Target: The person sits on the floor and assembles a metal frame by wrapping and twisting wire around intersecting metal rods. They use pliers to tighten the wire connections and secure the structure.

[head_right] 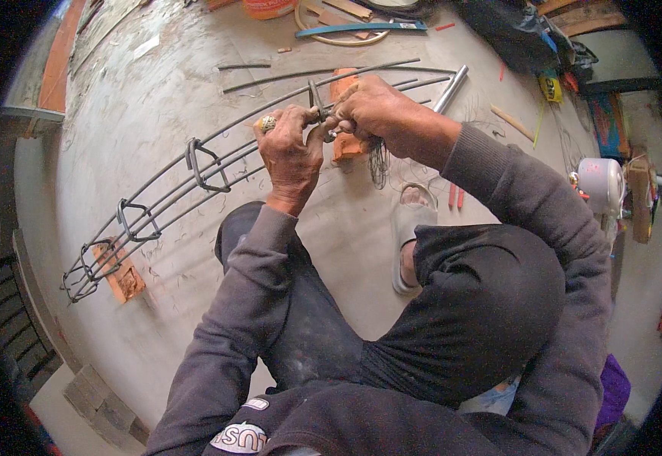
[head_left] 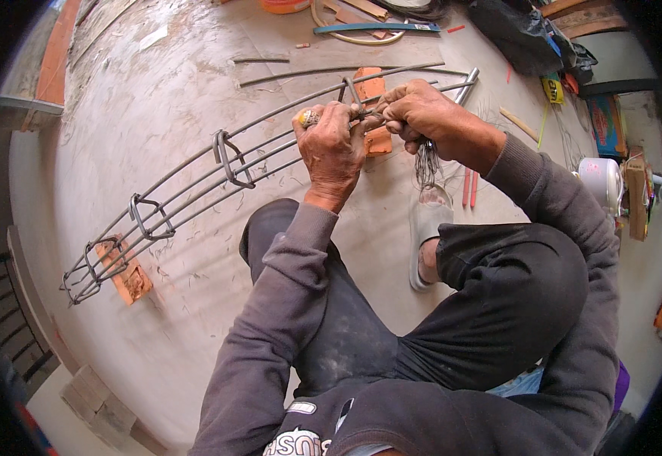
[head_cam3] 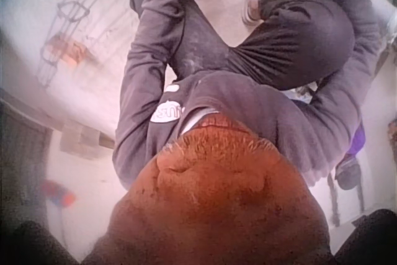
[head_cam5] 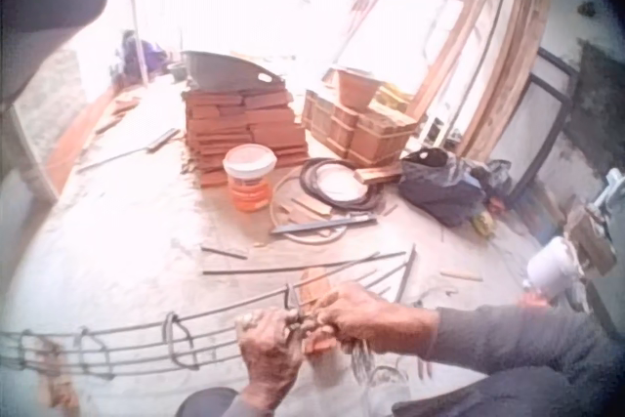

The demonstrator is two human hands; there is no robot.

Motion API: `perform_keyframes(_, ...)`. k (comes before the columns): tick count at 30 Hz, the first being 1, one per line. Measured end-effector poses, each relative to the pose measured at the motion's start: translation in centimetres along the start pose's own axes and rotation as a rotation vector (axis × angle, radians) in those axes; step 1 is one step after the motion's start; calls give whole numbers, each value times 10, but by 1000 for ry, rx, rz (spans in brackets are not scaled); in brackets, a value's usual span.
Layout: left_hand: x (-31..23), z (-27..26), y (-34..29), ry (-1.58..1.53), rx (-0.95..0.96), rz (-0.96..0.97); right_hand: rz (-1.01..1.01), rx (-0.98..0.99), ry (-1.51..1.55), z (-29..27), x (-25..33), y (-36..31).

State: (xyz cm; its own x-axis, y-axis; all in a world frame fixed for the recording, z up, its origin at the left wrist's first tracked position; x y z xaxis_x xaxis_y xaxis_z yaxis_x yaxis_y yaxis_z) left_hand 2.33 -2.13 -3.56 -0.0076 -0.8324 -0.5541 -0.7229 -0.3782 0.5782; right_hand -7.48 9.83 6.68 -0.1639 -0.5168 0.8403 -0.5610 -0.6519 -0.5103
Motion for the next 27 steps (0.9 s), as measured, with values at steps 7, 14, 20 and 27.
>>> perform_keyframes(7, 1, 8, 0, 14, -73, 22, 184, -57, 391, 13, 5, -9)
perform_keyframes(14, -2, 8, 1, 0, -66, 63, 169, 55, 404, 14, 9, -17)
perform_keyframes(20, 8, 14, -3, -64, -122, 76, -192, 354, -16, 9, 10, -22)
perform_keyframes(27, 1, 5, -2, 4, -45, 59, -20, 383, -86, 7, 29, -21)
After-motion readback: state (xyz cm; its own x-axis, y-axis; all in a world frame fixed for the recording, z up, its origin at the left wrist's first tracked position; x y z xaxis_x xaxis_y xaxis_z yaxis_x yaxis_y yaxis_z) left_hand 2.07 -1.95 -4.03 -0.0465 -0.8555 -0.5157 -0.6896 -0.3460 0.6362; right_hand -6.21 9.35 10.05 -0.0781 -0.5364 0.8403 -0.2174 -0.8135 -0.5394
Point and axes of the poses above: each hand's wrist, its own y-axis towards the middle knuckle, its own z-axis out of the palm, x = y × z, the point moved 1 cm from there along y, towards the middle knuckle, and after that the axes turned 6 degrees about y, right-handed, at the moved point
